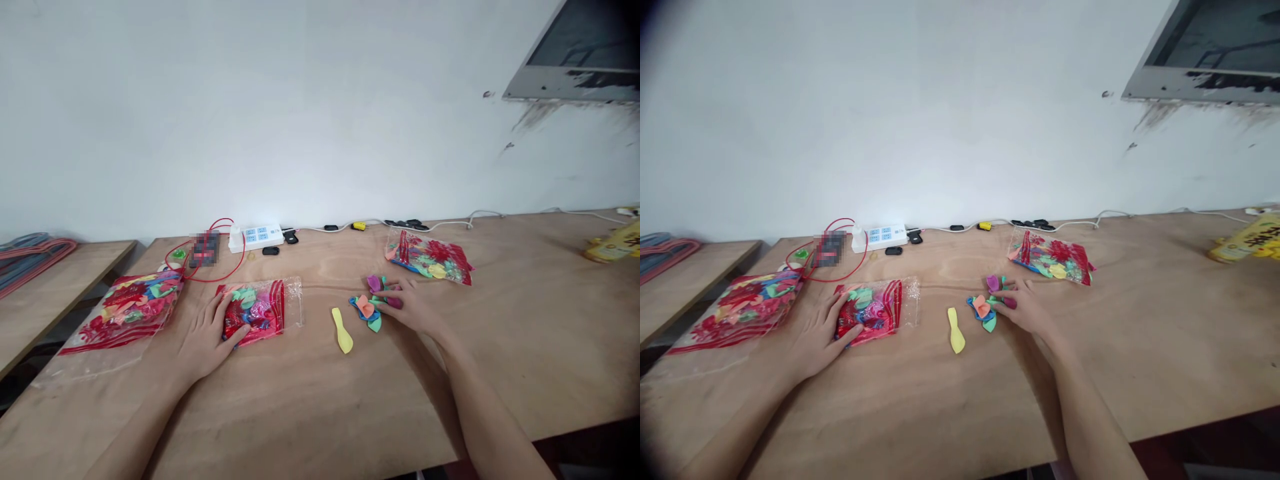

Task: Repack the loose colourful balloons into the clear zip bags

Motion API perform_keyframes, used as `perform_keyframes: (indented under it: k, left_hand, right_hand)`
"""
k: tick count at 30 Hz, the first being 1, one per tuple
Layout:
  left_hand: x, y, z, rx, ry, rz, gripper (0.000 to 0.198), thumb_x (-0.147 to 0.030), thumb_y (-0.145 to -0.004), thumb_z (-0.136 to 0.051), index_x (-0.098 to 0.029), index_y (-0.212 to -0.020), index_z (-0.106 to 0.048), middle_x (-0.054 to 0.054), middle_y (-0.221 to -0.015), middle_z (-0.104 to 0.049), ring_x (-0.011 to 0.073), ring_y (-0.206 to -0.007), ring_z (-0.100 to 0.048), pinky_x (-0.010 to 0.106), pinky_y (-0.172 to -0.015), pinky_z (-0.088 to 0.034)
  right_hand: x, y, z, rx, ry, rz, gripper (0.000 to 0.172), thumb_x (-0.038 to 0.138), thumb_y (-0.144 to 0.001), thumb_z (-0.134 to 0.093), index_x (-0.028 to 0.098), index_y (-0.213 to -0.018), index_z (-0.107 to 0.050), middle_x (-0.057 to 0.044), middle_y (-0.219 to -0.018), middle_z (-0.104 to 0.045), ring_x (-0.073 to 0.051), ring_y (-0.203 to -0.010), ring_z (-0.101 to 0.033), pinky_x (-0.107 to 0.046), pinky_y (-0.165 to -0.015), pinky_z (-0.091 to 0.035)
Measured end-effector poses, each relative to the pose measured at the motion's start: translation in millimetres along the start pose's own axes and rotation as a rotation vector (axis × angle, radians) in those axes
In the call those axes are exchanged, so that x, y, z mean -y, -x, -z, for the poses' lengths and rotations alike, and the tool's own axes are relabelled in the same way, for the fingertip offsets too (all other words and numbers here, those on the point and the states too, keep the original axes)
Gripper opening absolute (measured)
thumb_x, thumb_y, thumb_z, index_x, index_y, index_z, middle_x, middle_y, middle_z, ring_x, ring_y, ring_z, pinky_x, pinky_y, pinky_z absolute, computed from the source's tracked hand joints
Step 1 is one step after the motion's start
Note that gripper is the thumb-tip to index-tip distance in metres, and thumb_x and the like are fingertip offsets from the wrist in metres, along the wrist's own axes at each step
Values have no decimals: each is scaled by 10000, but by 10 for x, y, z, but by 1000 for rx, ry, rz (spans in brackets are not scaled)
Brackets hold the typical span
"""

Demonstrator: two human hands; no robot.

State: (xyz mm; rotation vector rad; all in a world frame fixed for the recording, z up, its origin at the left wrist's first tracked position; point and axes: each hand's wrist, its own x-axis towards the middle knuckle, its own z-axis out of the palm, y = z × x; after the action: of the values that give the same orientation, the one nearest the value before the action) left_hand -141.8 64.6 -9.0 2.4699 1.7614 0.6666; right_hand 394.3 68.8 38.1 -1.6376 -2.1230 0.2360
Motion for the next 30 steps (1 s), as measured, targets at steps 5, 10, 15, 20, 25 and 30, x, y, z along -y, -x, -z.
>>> perform_keyframes:
  k: [5, 10, 15, 20, 25, 30]
  left_hand:
    - [-11, -3, 19, -1, -12, -3, 872, -700, -1035, -498, -234, -1718, -219, 188, -1698, -375, 409, -1572, -392, 605, -1267, -350]
    - [-20, -8, 39, 8, -12, -15, 866, -694, -1044, -487, -248, -1725, -192, 185, -1693, -375, 402, -1572, -391, 604, -1268, -350]
    - [-18, 6, 14, -25, -1, -13, 863, -683, -1034, -519, -248, -1720, -227, 177, -1698, -384, 407, -1569, -398, 601, -1271, -346]
    - [1, 10, -14, -13, -3, -9, 874, -707, -1030, -507, -234, -1713, -237, 193, -1702, -375, 413, -1578, -379, 613, -1267, -345]
    - [8, 10, -21, -25, 1, -14, 864, -694, -1032, -516, -248, -1714, -230, 184, -1704, -372, 411, -1577, -382, 612, -1267, -345]
    - [-14, 25, -16, -2, -15, -12, 872, -706, -1040, -494, -235, -1715, -206, 197, -1713, -347, 410, -1591, -354, 611, -1269, -342]
  right_hand:
    - [-12, -19, -64, -61, -51, 3, 418, 655, -948, -655, 297, -889, -862, -128, -1128, -732, -379, -1192, -618, -641, -1074, -435]
    - [75, -23, 9, -179, -259, -119, 544, 756, -892, -672, 234, -913, -821, -99, -955, -732, -281, -898, -669, -440, -825, -558]
    - [275, -25, 108, -268, -631, -334, 572, 737, -784, -817, 185, -929, -775, -13, -609, -657, -158, -521, -530, -287, -483, -408]
    - [351, -41, 112, -295, -817, -418, 606, 704, -689, -905, 191, -985, -782, -49, -665, -750, -182, -504, -626, -279, -438, -445]
    - [406, -53, -15, -223, -890, -394, 556, 668, -750, -885, 224, -1072, -797, -115, -1031, -838, -306, -912, -807, -351, -657, -649]
    - [551, -38, -202, -102, -952, -296, 582, 663, -888, -773, 236, -1283, -754, -115, -1174, -821, -332, -1048, -800, -502, -932, -664]
